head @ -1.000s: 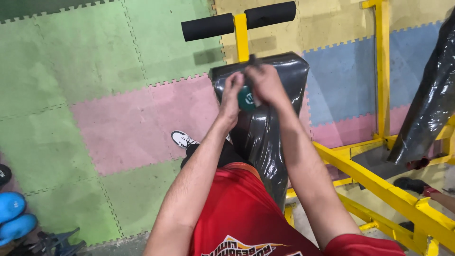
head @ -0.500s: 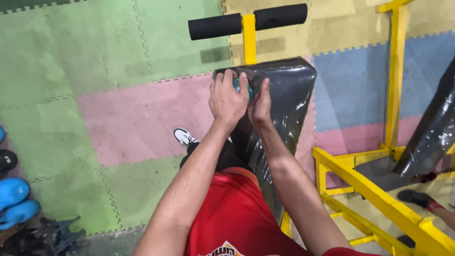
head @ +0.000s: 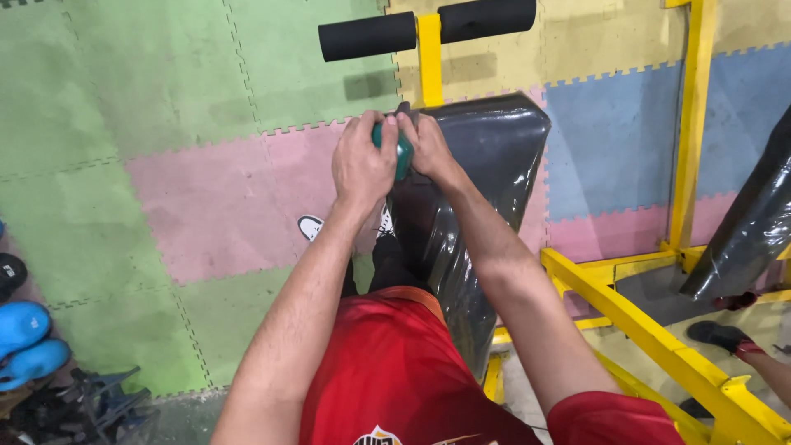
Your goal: Cleaning and wiping down various dumbbells in a gym using a spray and cloth.
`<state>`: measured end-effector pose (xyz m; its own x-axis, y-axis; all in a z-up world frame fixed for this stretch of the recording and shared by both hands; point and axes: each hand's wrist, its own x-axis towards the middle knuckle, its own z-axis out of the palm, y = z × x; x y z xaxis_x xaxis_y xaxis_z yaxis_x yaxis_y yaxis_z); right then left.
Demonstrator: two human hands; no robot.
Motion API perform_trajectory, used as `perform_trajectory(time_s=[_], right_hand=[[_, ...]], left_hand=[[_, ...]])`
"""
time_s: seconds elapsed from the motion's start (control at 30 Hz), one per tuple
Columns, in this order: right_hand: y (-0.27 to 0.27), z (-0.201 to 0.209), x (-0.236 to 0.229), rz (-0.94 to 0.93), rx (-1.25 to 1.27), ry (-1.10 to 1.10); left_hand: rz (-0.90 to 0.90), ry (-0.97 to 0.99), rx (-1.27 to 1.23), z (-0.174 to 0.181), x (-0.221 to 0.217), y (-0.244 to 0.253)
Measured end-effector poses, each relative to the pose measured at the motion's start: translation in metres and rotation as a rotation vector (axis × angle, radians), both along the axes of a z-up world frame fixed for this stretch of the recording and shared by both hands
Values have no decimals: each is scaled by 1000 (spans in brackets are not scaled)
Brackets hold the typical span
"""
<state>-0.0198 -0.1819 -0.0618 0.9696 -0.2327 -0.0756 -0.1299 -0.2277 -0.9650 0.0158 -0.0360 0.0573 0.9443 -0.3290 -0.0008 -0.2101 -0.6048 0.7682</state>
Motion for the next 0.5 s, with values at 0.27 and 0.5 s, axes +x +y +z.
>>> perform_trajectory(time_s=[0.27,0.5], right_hand=[[68,-41,-28,-689,730,29],[96,-15,-31,-714,658,-293]], left_hand=[[71,35,35,-2,16,-8],[63,106,91,8,17,-11]])
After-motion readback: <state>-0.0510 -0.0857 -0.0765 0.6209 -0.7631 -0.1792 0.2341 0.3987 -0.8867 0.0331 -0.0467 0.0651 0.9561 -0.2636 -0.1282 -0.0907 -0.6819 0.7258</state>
